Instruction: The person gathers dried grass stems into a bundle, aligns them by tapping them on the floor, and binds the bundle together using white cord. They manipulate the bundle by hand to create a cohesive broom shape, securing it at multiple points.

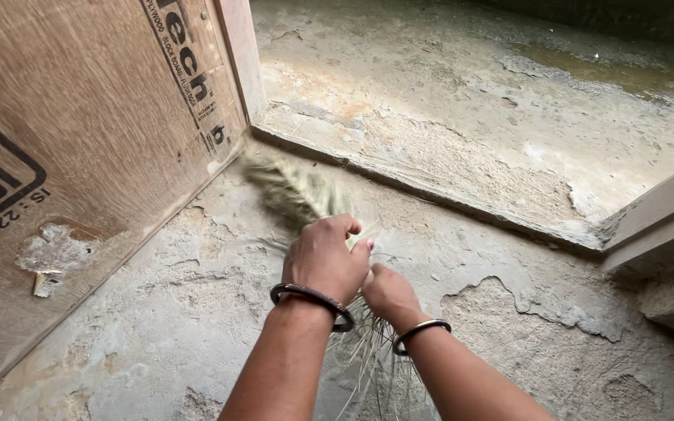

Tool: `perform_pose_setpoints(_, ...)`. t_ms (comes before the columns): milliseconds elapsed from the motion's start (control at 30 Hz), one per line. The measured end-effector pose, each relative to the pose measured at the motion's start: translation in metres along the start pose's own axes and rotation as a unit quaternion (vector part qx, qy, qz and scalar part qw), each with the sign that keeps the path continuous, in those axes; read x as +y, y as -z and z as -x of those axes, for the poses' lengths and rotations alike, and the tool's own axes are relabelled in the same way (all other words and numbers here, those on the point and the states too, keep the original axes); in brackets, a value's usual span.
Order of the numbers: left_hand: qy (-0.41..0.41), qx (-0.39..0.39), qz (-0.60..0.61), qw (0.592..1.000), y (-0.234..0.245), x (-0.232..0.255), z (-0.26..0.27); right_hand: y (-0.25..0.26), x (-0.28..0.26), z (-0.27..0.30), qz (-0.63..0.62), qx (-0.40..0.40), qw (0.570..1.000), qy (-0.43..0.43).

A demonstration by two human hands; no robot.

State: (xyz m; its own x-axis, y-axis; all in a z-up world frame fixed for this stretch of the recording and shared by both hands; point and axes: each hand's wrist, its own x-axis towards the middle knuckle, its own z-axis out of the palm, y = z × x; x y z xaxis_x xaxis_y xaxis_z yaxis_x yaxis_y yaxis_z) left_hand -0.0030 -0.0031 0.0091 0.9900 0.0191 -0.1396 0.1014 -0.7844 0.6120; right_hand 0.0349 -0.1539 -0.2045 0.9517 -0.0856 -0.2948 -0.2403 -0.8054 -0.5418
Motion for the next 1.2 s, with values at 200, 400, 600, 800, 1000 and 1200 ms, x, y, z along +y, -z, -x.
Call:
perform_pose_setpoints(200,0.058,-0.046,0.023,0.997,0.012,0.01,0.006,0.019,0.039,0.053,-0.083,0.09,0.99,-0.073)
perform_pose_setpoints(400,-0.003,-0.044,0.026,0.999,-0.009,0.016,0.003,0.0,0.113,0.093,-0.188,0.217,0.901,-0.325)
perform_pose_setpoints(600,0.005,-0.066,0.037,0.997,-0.021,0.027,-0.003,-0.064,0.117,0.071,-0.468,0.285,0.689,-0.474)
perform_pose_setpoints(800,0.001,-0.081,0.011,0.997,-0.026,0.031,-0.004,-0.05,0.069,0.066,-0.665,0.206,0.625,-0.353)
perform_pose_setpoints(1000,-0.01,-0.085,0.017,0.996,-0.017,0.037,0.007,-0.07,0.098,0.091,-0.506,0.314,0.665,-0.45)
perform_pose_setpoints(1200,-0.004,-0.085,-0.018,0.996,-0.008,0.025,0.007,-0.09,0.04,0.079,-0.623,0.194,0.633,-0.416)
